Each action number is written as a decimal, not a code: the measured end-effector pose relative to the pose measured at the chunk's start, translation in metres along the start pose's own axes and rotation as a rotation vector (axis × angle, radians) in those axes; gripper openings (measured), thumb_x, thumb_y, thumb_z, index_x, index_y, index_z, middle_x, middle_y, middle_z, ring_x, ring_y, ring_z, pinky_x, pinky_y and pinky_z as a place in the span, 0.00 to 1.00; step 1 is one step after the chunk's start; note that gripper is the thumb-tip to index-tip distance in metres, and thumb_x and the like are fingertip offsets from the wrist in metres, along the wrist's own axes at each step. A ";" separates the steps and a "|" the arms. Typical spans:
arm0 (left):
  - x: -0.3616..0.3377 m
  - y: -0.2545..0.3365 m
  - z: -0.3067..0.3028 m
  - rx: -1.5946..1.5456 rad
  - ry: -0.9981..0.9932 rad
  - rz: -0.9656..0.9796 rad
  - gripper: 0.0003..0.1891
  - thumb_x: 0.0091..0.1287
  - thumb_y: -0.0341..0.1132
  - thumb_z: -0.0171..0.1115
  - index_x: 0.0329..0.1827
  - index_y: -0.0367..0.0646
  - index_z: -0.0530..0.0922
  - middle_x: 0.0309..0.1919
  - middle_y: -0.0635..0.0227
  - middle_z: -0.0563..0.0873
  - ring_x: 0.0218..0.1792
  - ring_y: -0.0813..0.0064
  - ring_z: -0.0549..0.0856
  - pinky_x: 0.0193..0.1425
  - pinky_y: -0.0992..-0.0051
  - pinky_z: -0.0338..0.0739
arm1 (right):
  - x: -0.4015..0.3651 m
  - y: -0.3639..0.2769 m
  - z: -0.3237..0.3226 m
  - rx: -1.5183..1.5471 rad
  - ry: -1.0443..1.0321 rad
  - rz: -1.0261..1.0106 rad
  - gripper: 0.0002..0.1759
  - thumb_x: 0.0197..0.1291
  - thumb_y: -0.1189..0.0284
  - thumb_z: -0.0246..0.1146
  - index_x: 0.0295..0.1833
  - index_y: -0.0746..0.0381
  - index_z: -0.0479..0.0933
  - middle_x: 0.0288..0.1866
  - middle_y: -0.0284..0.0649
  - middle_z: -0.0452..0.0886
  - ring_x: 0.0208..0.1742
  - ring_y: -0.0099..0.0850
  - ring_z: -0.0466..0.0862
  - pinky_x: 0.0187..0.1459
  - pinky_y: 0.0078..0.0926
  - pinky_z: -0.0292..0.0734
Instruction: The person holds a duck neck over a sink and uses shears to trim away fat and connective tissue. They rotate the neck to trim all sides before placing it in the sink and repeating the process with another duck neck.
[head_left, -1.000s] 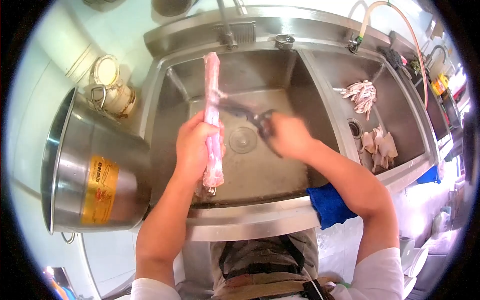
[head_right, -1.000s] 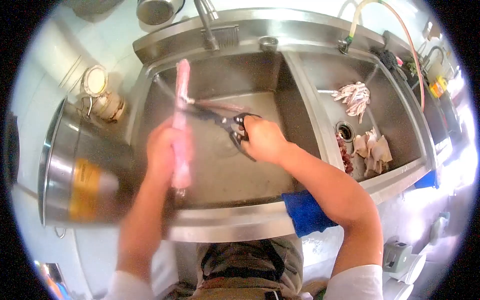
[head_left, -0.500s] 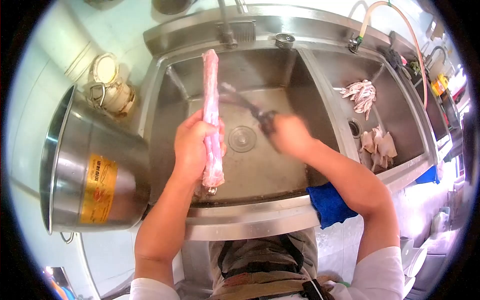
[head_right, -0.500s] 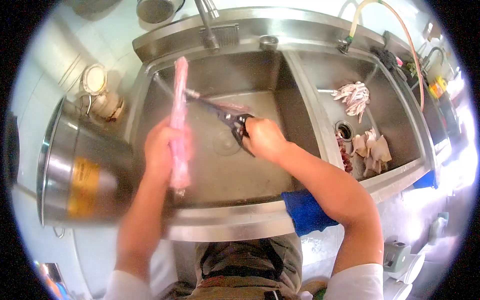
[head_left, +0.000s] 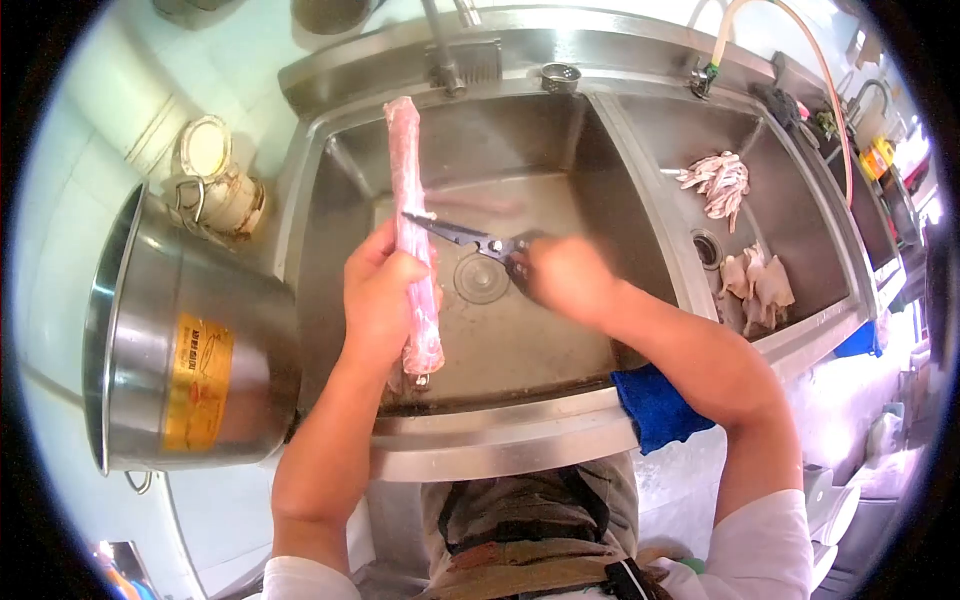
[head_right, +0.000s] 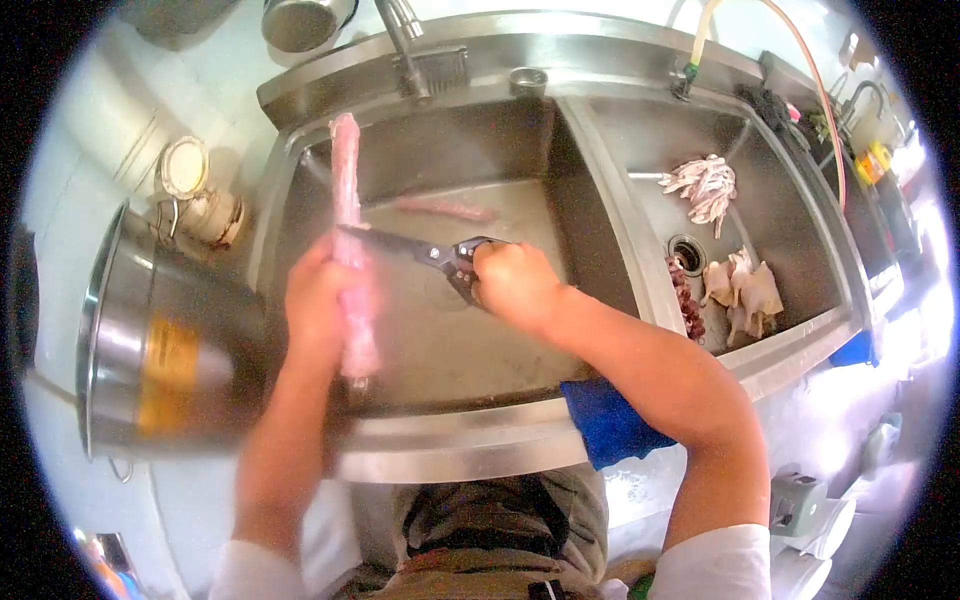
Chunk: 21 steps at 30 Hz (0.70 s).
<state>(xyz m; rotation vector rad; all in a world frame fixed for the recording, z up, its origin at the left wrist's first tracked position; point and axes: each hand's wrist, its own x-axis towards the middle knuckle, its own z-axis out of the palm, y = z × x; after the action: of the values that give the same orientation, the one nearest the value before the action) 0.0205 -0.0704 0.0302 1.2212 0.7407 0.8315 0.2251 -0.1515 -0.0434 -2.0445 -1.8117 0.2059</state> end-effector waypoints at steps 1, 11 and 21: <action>0.000 0.003 0.002 -0.036 -0.017 -0.020 0.14 0.51 0.26 0.50 0.41 0.32 0.75 0.28 0.65 0.76 0.22 0.76 0.75 0.22 0.72 0.76 | 0.001 0.003 -0.002 0.044 -0.018 0.036 0.10 0.54 0.71 0.61 0.35 0.69 0.74 0.35 0.59 0.81 0.35 0.55 0.82 0.37 0.47 0.79; -0.008 0.008 0.008 -0.120 -0.044 -0.089 0.16 0.53 0.31 0.44 0.42 0.32 0.73 0.28 0.60 0.77 0.21 0.72 0.76 0.19 0.69 0.77 | -0.005 -0.009 0.006 0.027 0.091 -0.084 0.15 0.54 0.70 0.62 0.41 0.71 0.70 0.36 0.55 0.80 0.38 0.55 0.82 0.42 0.46 0.78; -0.004 0.002 0.004 -0.041 -0.080 -0.048 0.15 0.55 0.32 0.47 0.42 0.34 0.73 0.22 0.60 0.78 0.16 0.72 0.76 0.16 0.72 0.74 | 0.006 0.009 0.013 0.150 0.134 0.023 0.13 0.57 0.67 0.63 0.33 0.68 0.73 0.30 0.55 0.80 0.34 0.57 0.81 0.38 0.49 0.78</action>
<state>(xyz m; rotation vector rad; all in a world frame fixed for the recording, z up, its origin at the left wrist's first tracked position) 0.0213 -0.0755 0.0334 1.1891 0.6824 0.7504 0.2294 -0.1435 -0.0577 -1.9279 -1.6421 0.2001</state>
